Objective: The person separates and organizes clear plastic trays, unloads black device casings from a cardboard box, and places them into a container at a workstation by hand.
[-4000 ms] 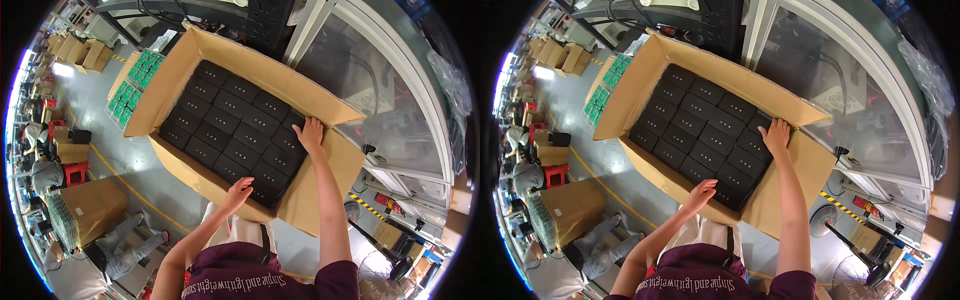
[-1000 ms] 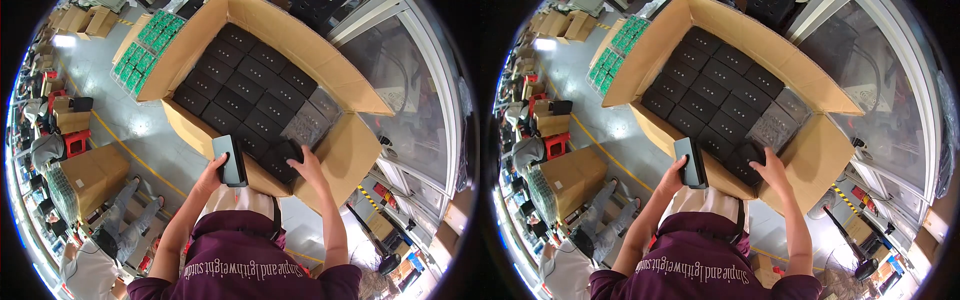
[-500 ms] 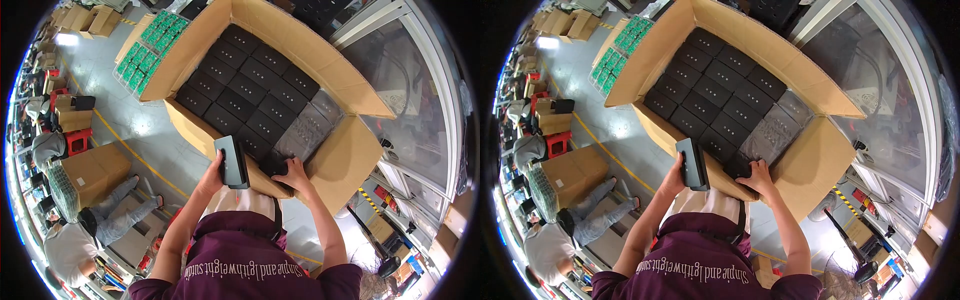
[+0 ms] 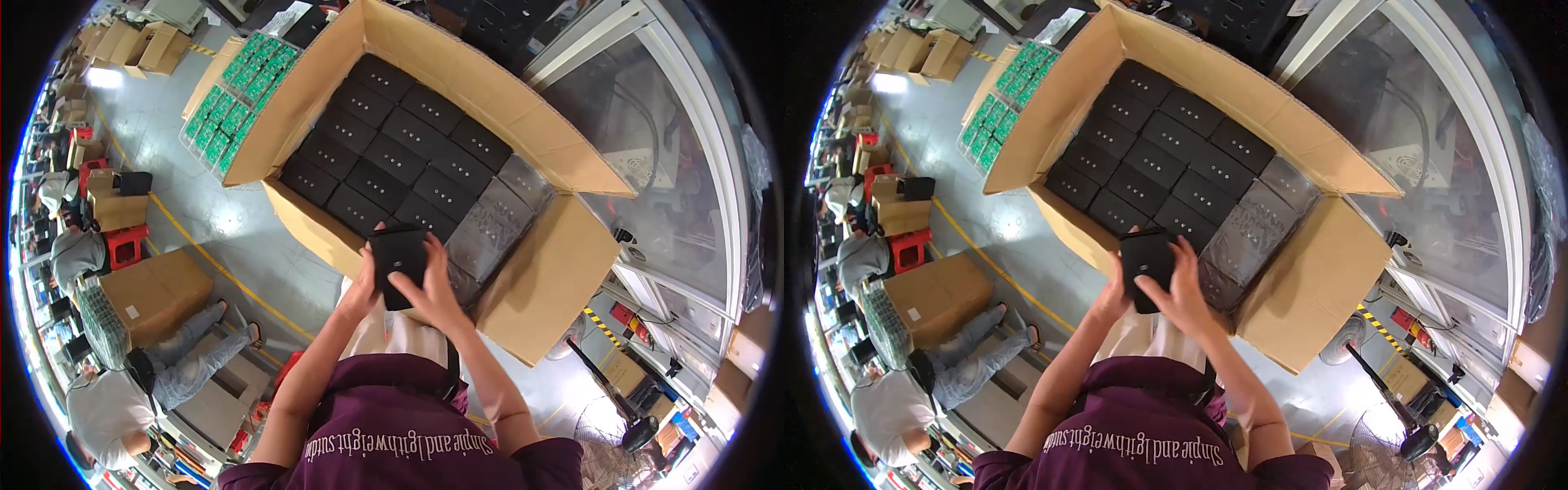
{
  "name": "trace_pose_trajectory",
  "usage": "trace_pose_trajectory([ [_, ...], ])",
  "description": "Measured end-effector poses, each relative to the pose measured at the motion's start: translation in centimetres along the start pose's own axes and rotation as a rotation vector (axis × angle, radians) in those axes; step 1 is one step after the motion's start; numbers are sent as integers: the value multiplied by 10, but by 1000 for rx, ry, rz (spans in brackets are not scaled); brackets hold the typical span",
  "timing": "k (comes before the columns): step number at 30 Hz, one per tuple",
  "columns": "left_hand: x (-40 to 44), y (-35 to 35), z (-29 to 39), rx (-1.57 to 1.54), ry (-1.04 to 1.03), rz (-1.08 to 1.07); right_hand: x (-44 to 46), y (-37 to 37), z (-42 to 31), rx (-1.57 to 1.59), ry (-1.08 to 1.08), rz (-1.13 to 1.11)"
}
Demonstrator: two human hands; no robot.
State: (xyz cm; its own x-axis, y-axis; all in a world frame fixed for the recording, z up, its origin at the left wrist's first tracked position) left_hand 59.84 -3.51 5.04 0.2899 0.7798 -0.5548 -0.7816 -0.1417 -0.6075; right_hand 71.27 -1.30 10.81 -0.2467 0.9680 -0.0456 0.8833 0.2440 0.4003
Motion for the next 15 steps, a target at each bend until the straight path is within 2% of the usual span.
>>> trace_pose_trajectory([
  [1,0,3,4,-24,-76,-45,0,-12,-2,130,-64,-32],
  [2,-3,2,14,-50,-149,-87,3,-14,-13,19,-1,-48],
  [4,-12,10,25,-84,-128,-64,4,-24,-17,-24,-3,-81],
  [6,-24,15,43,208,-165,21,2,-36,-12,59,-63,-123],
  [8,-30,25,45,188,-153,74,1,-46,-10,142,-125,-163],
  [10,-39,28,47,181,0,182,-1,-55,-18,134,-61,-221],
  [12,-45,53,41,102,-37,221,-3,-53,-11,173,-24,-246],
  [14,-55,101,6,-284,149,320,2,-41,25,466,-363,-216],
  [15,-58,110,0,-386,110,271,-1,-28,51,373,-471,-76],
])
Point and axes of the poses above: each hand's wrist, its own x-axis towards the middle knuckle, its own y-axis out of the back of the hand, z = x × y, the point moved 7 cm from there along x, towards the middle knuckle, and after that the axes turned 4 degrees about y, right-handed, at the moved point
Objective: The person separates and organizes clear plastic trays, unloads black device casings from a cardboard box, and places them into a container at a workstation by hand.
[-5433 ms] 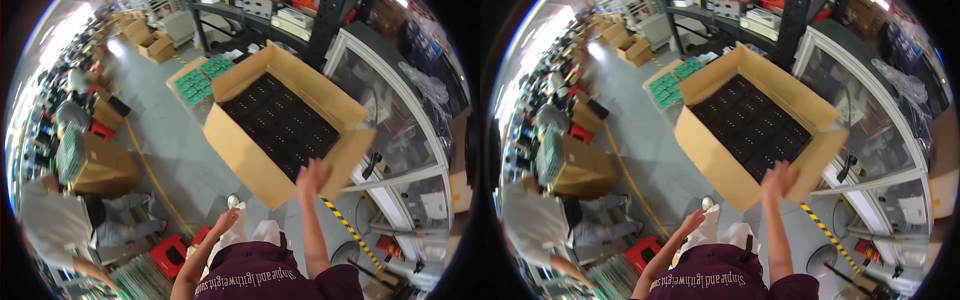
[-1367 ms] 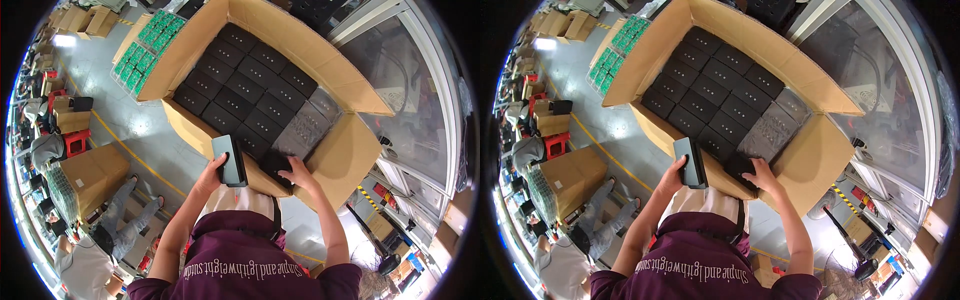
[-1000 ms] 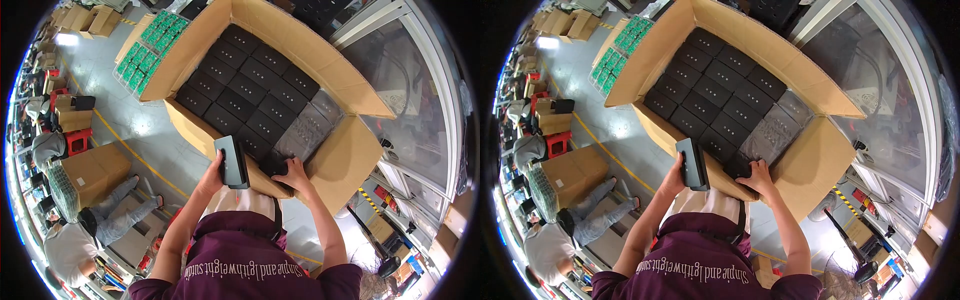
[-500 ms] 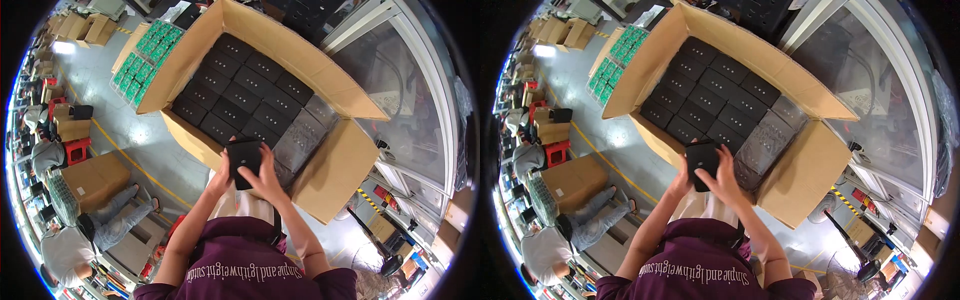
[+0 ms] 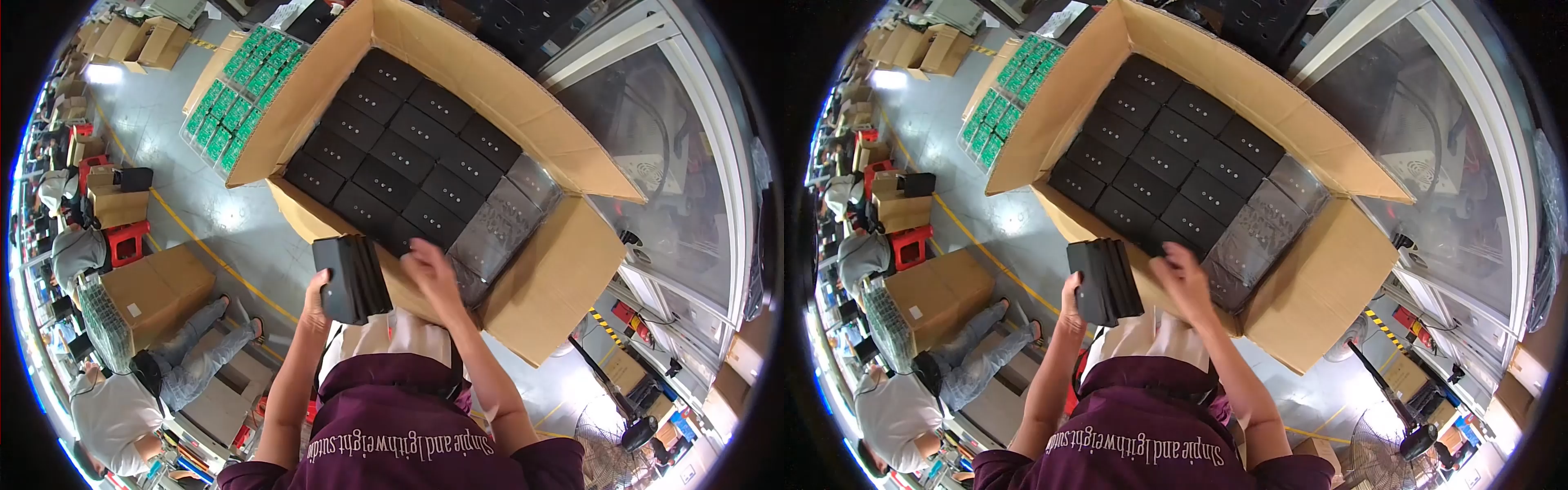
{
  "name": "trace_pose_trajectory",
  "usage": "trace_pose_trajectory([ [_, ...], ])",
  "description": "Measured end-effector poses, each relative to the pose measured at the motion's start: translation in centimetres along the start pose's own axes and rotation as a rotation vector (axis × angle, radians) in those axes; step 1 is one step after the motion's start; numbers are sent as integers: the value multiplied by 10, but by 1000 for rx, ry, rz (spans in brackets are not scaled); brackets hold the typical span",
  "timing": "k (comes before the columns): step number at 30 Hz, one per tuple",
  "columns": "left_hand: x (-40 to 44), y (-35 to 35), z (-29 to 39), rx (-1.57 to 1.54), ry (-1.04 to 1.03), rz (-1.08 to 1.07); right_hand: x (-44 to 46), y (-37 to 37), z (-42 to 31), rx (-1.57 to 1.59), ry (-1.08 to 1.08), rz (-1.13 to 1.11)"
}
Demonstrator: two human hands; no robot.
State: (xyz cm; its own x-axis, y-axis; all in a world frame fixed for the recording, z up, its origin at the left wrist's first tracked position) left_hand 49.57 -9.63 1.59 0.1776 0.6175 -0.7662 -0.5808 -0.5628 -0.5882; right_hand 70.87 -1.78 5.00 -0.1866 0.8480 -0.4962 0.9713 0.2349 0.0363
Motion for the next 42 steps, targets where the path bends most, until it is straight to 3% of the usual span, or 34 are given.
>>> trace_pose_trajectory([
  [3,-6,-8,5,-102,-95,-114,17,52,105,-284,-127,395],
  [6,-8,-16,6,-161,-85,-187,28,47,147,-358,-75,557],
  [10,-5,-6,-6,-200,49,-224,29,45,157,-120,-333,565],
  [12,-7,-17,-3,-187,49,-242,19,42,118,-196,-295,556],
  [15,-8,-29,-1,-190,62,-277,21,46,120,-330,-207,503],
  [19,-9,-30,0,-174,91,-283,16,42,90,-256,-192,447],
  [21,-10,-22,0,-164,109,-277,27,25,66,-460,50,165],
  [25,-14,-25,10,-125,86,-275,41,60,50,-483,77,296],
  [28,-16,-23,16,-133,76,-253,53,90,60,-679,99,486],
  [32,-12,-19,20,-131,51,-256,65,79,71,-639,24,552],
  [34,-13,-21,24,-125,53,-267,61,76,65,-436,-153,590],
  [35,-10,-14,23,-124,54,-267,62,76,65,-434,-153,590],
  [37,-3,7,19,-141,66,-248,61,80,66,-114,-72,654],
  [41,-6,-14,28,-104,67,-252,66,67,50,-218,26,498],
  [42,-6,-18,31,-89,59,-249,67,63,50,-444,-82,430],
])
Point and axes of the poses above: each hand's wrist, its own x-axis towards the middle knuckle, its own y-axis out of the back of the hand, z = x × y, the point moved 7 cm from there along x, towards the middle knuckle, and after that the axes turned 4 degrees about y, right-handed, at the moved point
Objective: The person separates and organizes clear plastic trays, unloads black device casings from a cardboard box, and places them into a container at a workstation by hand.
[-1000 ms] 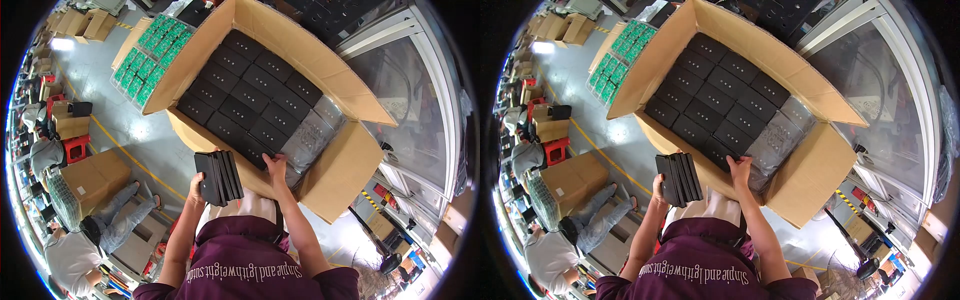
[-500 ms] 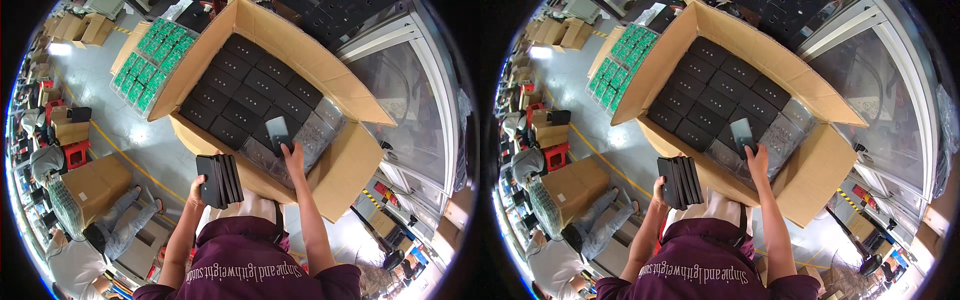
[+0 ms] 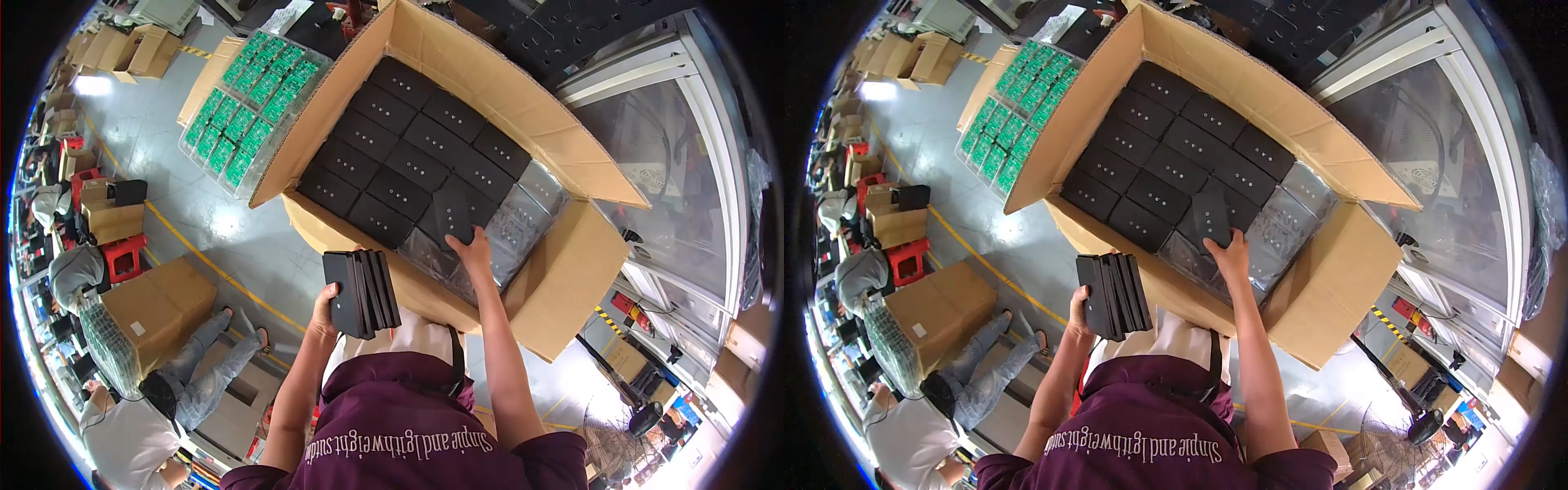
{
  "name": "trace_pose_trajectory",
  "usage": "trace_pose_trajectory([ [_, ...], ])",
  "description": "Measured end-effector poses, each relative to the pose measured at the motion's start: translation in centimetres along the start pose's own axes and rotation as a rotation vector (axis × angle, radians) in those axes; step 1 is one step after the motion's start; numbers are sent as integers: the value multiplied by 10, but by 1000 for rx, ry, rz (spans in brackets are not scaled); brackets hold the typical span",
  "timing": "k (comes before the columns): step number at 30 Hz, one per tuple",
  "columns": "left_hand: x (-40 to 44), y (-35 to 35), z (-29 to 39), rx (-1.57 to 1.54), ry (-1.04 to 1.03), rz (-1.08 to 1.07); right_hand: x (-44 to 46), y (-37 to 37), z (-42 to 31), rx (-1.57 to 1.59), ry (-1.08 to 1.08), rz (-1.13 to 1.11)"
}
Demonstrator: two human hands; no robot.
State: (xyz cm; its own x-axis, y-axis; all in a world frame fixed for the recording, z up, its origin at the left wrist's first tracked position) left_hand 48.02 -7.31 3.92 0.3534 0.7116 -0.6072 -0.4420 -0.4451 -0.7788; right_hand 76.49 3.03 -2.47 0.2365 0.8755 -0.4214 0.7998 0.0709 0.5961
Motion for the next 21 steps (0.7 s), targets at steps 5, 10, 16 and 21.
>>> trace_pose_trajectory([
  [5,5,13,3,-10,-17,13,-3,-1,-1,-335,108,58],
  [10,4,47,-1,-44,48,60,-3,-5,-15,-440,65,-215],
  [16,1,18,12,-30,28,43,-18,-28,-9,-626,-1,-340],
  [21,-1,11,22,1,27,60,-27,-36,-14,-540,-29,-284],
])
Point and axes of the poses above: each hand's wrist, its own x-axis towards the middle knuckle, its own y-axis out of the back of the hand, z = x × y, the point moved 7 cm from there along x, towards the middle knuckle, and after that the axes turned 4 degrees about y, right-handed, at the moved point
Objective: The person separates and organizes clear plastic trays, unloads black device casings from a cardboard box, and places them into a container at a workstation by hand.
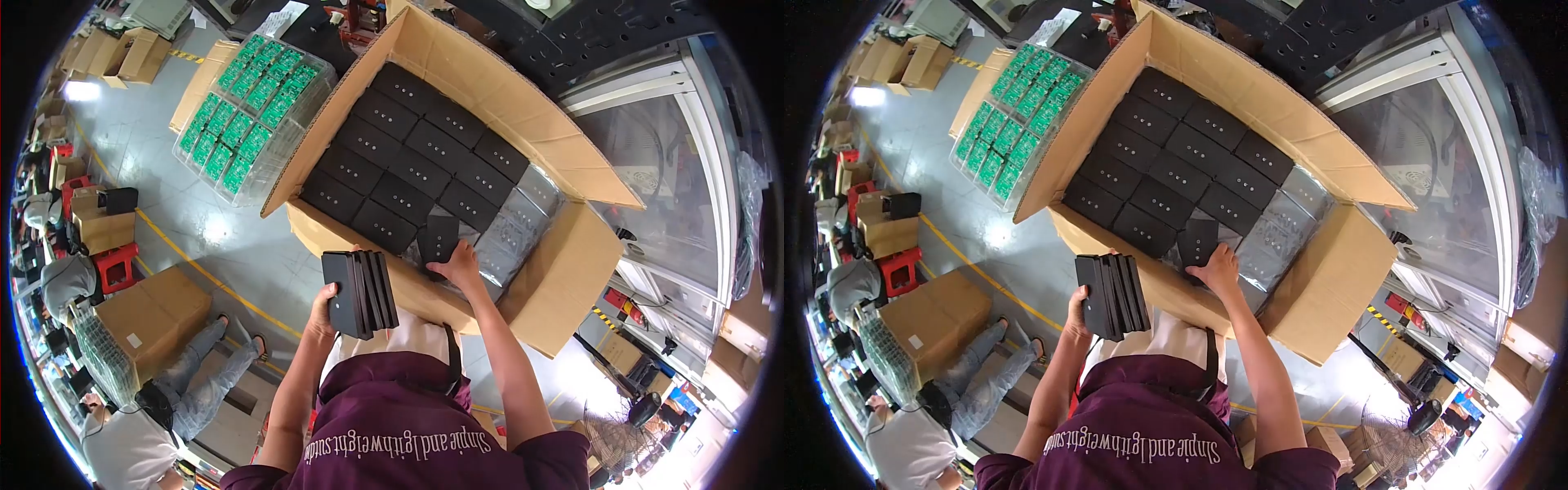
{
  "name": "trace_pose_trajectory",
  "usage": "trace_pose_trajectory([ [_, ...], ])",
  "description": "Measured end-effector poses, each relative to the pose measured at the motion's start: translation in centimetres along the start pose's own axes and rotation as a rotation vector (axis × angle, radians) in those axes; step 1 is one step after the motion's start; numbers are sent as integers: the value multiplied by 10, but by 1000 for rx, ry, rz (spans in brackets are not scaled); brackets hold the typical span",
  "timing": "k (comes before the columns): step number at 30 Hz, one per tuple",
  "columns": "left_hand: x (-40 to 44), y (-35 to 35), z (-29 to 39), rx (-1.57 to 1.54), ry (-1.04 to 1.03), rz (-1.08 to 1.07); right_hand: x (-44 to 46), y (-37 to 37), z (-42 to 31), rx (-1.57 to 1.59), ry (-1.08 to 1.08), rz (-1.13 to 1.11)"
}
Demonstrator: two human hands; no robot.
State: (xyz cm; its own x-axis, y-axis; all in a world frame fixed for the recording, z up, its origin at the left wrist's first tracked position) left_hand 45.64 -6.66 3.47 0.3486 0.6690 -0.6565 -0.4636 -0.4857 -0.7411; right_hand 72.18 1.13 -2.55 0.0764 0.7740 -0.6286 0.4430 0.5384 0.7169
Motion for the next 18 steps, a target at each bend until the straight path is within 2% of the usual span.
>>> trace_pose_trajectory([
  [2,2,18,-2,-8,38,26,0,4,-1,3,-84,29],
  [6,-2,38,4,14,55,72,-1,7,3,-14,-109,32],
  [8,-4,42,9,22,57,85,4,12,7,206,53,44],
  [9,-4,33,11,16,56,80,3,27,5,199,55,47],
  [11,-8,11,18,-6,4,-12,8,66,-12,16,287,133],
  [14,-14,20,18,-8,-35,23,39,93,-10,-130,414,259],
  [16,-17,6,17,-7,-90,5,66,89,3,-101,423,194],
  [18,-27,-7,17,12,-172,-13,67,88,-5,-217,474,199],
])
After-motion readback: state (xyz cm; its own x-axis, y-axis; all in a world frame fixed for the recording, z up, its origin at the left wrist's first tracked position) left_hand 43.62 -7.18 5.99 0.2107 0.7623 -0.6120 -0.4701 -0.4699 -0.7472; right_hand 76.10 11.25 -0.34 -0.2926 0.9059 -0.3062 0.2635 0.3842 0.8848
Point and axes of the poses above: each hand's wrist, its own x-axis towards the middle knuckle, its own y-axis out of the back of the hand, z = x × y, the point moved 7 cm from there along x, towards the middle knuckle, and after that the axes turned 4 degrees about y, right-handed, at the moved point
